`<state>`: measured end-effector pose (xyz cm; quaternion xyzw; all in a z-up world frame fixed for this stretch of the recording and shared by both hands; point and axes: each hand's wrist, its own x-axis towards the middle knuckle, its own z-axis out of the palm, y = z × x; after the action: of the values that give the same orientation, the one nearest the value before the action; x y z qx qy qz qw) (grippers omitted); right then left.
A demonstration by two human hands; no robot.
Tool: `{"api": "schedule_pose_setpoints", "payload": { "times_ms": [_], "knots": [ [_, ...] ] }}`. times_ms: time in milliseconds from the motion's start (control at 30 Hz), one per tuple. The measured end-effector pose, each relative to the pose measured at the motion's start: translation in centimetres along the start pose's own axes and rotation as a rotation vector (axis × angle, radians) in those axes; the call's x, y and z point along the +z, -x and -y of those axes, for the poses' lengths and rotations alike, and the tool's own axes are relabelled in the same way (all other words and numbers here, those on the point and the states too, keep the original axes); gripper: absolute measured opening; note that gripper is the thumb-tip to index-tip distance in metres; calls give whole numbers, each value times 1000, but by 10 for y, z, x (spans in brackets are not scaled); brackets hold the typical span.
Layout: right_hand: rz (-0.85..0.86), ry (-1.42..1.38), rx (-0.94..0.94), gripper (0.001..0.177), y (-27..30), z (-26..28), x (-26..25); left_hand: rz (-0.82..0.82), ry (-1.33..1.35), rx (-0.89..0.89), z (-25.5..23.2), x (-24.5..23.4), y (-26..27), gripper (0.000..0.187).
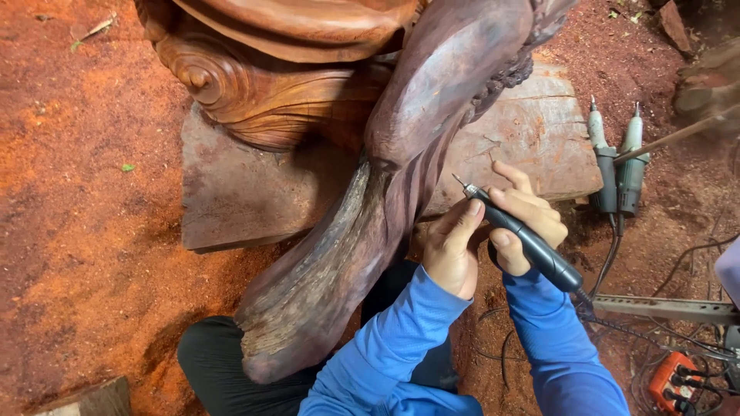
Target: Carving and detailing a large wooden sculpture using a handheld rotary tool
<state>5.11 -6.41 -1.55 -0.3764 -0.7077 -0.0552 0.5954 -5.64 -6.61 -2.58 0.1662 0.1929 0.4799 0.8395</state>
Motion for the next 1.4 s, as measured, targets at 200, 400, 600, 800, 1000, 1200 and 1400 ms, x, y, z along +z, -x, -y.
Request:
{"api": "schedule_pose_setpoints", "payload": {
  "times_ms": [200,400,600,800,1000,1200,1400],
  "knots": [
    [-272,-190,14,46,10,0,10,-51,-143,116,-23,32,18,18],
    [-410,-204,-24,69,-2,21,13,-76,-200,166,-36,56,24,23],
    [-443,-165,3,52,-26,5,-3,-83,-212,148,-14,70,-8,31],
    [-464,-258,109,40,-27,-41,-20,-66,-239,103,-1,71,-41,32],
    [-444,-209,240,45,-37,-49,-16,-59,-307,158,8,70,-62,29],
    [-400,-177,215,41,-48,-54,-10,-72,-272,198,0,75,-72,25],
    [-378,-123,260,42,-48,-57,-11,-92,-253,151,7,64,-85,28]
  ]
}}
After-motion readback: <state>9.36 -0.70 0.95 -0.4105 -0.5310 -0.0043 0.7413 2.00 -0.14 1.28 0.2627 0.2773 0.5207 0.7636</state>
